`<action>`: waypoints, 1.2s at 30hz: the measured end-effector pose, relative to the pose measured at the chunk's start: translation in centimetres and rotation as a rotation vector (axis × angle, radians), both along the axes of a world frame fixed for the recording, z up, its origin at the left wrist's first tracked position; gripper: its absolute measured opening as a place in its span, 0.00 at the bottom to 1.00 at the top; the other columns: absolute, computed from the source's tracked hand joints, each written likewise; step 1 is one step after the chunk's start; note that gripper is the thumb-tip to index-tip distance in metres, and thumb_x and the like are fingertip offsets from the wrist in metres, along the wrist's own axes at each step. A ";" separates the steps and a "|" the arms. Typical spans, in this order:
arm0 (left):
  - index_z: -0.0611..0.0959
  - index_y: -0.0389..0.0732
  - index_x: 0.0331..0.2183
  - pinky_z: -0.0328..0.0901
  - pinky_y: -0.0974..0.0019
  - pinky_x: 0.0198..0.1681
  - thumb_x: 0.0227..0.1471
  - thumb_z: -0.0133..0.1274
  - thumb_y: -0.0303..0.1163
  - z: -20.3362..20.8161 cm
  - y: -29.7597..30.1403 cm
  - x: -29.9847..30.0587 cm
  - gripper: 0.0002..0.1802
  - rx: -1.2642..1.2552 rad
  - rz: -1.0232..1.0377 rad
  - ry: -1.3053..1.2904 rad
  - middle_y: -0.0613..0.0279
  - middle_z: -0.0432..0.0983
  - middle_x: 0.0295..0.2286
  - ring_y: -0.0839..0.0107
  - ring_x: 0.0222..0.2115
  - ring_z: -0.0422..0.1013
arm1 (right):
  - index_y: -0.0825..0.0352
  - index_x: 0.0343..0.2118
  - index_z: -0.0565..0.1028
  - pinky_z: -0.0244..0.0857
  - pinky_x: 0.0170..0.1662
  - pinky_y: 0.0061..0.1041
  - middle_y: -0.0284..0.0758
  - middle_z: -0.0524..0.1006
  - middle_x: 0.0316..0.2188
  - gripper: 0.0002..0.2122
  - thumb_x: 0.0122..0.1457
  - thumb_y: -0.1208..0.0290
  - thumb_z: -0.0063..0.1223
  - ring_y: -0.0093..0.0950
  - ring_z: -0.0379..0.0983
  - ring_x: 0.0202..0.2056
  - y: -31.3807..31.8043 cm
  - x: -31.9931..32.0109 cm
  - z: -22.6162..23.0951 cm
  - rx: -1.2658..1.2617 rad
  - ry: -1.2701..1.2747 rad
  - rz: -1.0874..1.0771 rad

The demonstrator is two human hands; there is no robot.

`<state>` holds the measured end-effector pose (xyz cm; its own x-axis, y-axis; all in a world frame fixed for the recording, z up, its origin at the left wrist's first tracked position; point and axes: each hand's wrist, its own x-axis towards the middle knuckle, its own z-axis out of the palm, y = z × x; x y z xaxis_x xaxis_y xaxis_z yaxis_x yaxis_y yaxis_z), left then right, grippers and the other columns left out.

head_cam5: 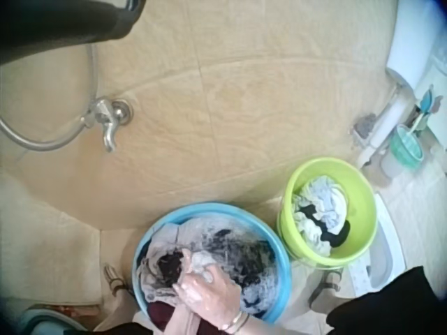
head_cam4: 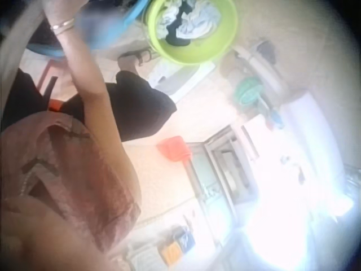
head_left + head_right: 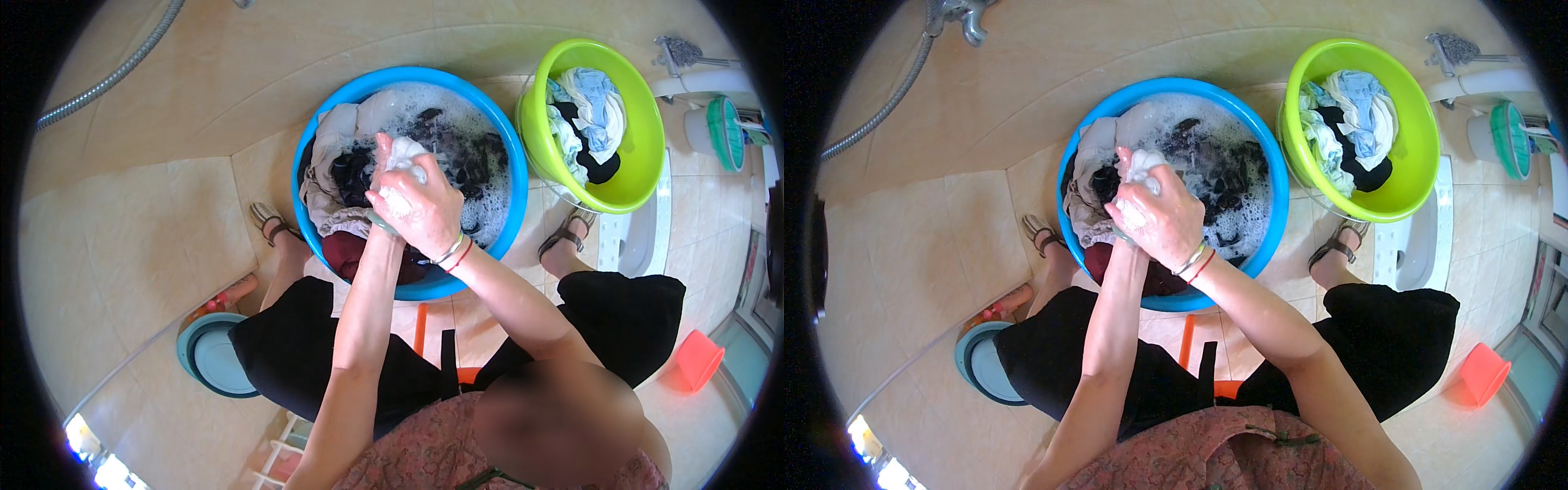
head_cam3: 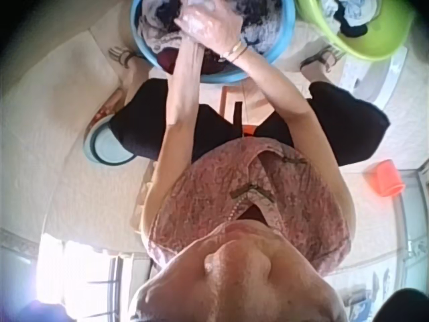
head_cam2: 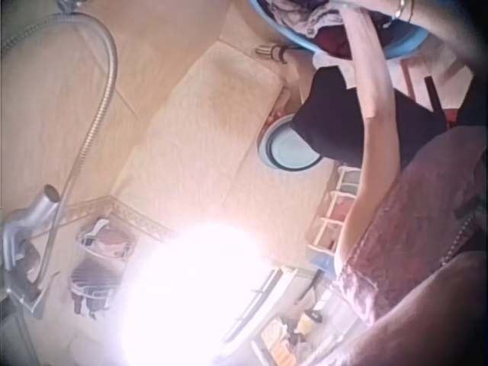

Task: The person sits on a small stool and hand-washes clothes in a blue basin filled with soapy water. They scrub and rinse various garments, including dark and light-colored items, and transfer the washed clothes into a green basin placed beside them.

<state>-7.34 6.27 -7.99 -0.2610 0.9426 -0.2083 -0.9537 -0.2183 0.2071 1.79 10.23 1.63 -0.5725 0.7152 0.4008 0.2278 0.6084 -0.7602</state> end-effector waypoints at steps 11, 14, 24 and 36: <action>0.79 0.39 0.29 0.65 0.69 0.27 0.58 0.48 0.37 2.8 2.0 2.2 0.13 -1.010 0.398 0.413 0.65 0.74 0.24 0.77 0.23 0.69 | 0.57 0.30 0.78 0.70 0.32 0.36 0.41 0.78 0.28 0.08 0.52 0.61 0.53 0.42 0.76 0.29 3.4 -1.1 -6.4 -0.537 -0.142 -0.054; 0.81 0.37 0.31 0.66 0.70 0.32 0.59 0.46 0.42 0.9 1.6 2.8 0.18 -0.971 0.408 0.549 0.65 0.77 0.29 0.76 0.27 0.71 | 0.57 0.32 0.79 0.69 0.35 0.36 0.42 0.79 0.28 0.12 0.53 0.56 0.51 0.41 0.77 0.31 6.1 -0.2 -10.1 -0.635 -0.371 -0.112; 0.54 0.45 0.63 0.56 0.56 0.55 0.55 0.54 0.33 -7.7 -0.9 1.8 0.39 -0.813 0.085 0.845 0.61 0.65 0.54 0.70 0.54 0.61 | 0.54 0.53 0.69 0.61 0.51 0.42 0.43 0.63 0.52 0.19 0.57 0.71 0.50 0.49 0.62 0.48 7.4 4.2 -15.5 0.112 -0.516 0.171; 0.69 0.39 0.53 0.61 0.61 0.51 0.52 0.55 0.34 -12.5 0.8 0.1 0.27 -0.946 -0.119 0.539 0.59 0.69 0.48 0.65 0.48 0.65 | 0.60 0.42 0.76 0.60 0.56 0.39 0.42 0.69 0.49 0.14 0.53 0.80 0.48 0.46 0.64 0.51 9.4 0.7 -20.9 -0.522 -0.658 0.081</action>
